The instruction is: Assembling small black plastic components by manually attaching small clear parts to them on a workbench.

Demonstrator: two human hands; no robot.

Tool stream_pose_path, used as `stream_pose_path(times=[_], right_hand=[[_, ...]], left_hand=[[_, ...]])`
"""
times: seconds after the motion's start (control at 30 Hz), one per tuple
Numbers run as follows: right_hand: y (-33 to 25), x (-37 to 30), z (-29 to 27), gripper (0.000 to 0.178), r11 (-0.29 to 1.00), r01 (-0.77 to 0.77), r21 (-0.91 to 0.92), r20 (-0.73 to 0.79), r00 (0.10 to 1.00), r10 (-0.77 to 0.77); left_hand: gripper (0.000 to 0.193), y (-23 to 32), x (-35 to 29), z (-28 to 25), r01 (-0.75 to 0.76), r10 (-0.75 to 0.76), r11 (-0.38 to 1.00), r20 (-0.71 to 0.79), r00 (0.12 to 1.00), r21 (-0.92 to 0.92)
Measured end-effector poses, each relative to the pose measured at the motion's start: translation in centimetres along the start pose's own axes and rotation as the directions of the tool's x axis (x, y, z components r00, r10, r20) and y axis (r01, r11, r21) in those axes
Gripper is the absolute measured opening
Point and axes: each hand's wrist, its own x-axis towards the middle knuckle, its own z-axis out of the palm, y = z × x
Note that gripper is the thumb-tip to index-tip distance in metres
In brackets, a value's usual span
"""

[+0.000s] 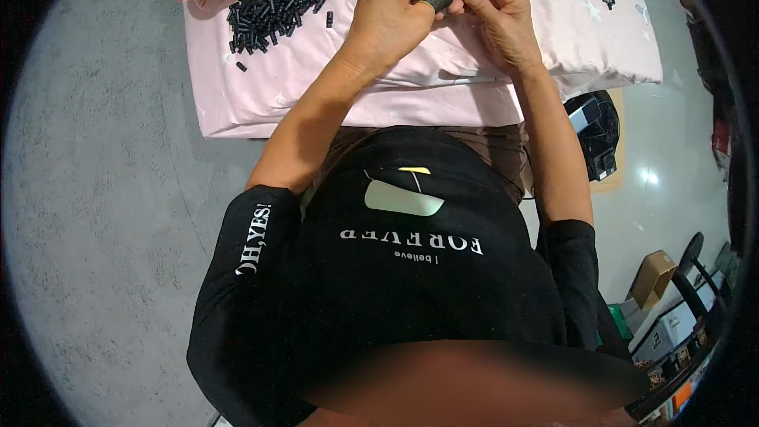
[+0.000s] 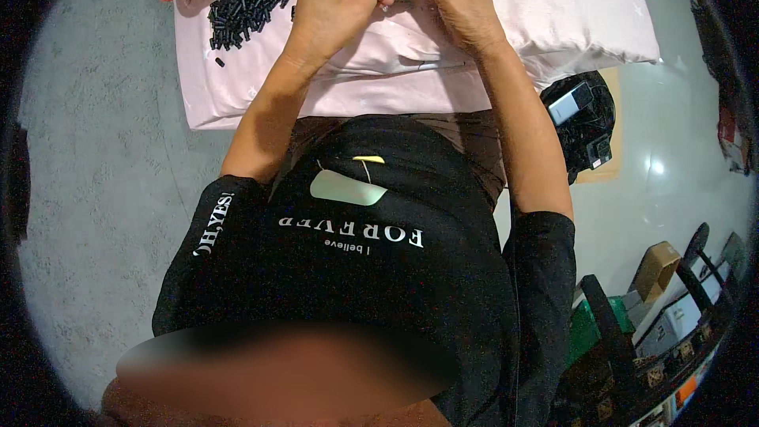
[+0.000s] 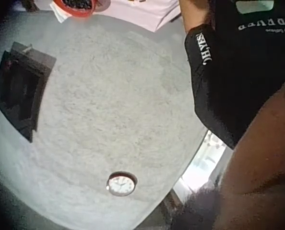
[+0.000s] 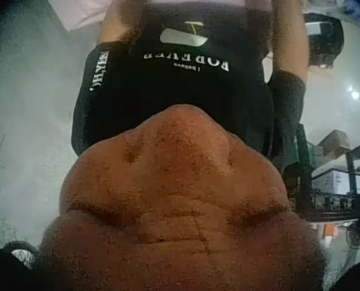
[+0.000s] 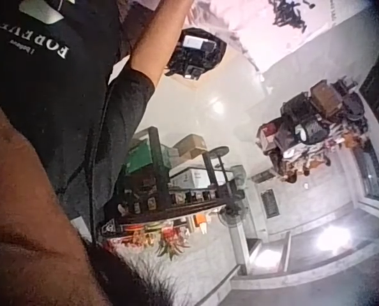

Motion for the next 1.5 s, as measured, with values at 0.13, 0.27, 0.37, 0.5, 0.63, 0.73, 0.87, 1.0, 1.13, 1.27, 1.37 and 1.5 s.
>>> stream_pose_path(times=[0.13,0.27,0.37,0.5,0.63,0.73,0.87,1.0,1.13,1.27,1.37,1.5], right_hand=[[-0.2,0.0,-0.3,0.019,0.998,-0.059,0.033,0.012,0.998,0.058],[0.2,0.5,-1.2,0.019,0.982,-0.1,0.161,0.103,0.991,0.084],[0.0,0.3,-1.0,0.019,0.963,-0.147,0.225,0.13,0.984,0.119],[-0.1,0.4,-0.9,0.018,0.97,-0.152,0.188,0.125,0.984,0.13],[0.2,0.4,-1.2,0.019,0.97,-0.16,0.183,0.14,0.981,0.136],[0.1,0.3,-1.3,0.019,0.967,-0.174,0.186,0.116,0.981,0.154],[-0.1,0.4,-1.1,0.02,0.963,-0.175,0.207,0.152,0.978,0.145],[-0.1,0.5,-1.1,0.026,0.971,-0.16,0.175,0.149,0.98,0.134],[-0.4,0.4,-0.7,0.036,0.97,-0.145,0.197,0.148,0.982,0.117],[-0.5,0.5,-0.9,0.037,0.974,-0.137,0.18,0.188,0.977,0.103],[-0.5,0.5,-1.1,0.037,0.97,-0.156,0.188,0.204,0.972,0.117],[-0.7,0.5,-1.4,0.039,0.965,-0.172,0.198,0.252,0.96,0.119]], left_hand=[[0.012,-0.1,0.0,-0.1,-0.19,0.199,0.95,-0.014,0.98,0.249],[0.009,-0.1,0.1,-0.2,-0.276,0.288,0.925,-0.005,0.958,0.262],[0.008,-0.5,0.0,-0.2,-0.313,0.326,0.921,-0.017,0.945,0.231],[0.008,-0.9,0.0,-0.2,-0.331,0.343,0.917,-0.015,0.939,0.221],[0.007,-1.0,-0.3,-0.1,-0.312,0.321,0.913,0.006,0.947,0.265],[0.009,-0.6,-0.3,0.1,-0.323,0.33,0.908,0.019,0.944,0.266],[0.022,-0.6,-0.2,0.1,-0.34,0.343,0.913,0.025,0.939,0.228],[0.031,-0.5,0.0,-0.1,-0.339,0.338,0.909,0.047,0.94,0.241],[0.032,1.6,0.2,-0.7,-0.433,0.4,0.857,0.171,0.9,0.278],[0.036,0.7,1.2,-0.9,-0.731,0.682,0.597,0.271,0.68,0.331],[0.034,2.2,0.4,-0.6,-0.465,0.424,0.861,0.213,0.88,0.206],[0.035,0.3,0.3,-0.6,-0.556,0.509,0.741,0.227,0.831,0.377]])
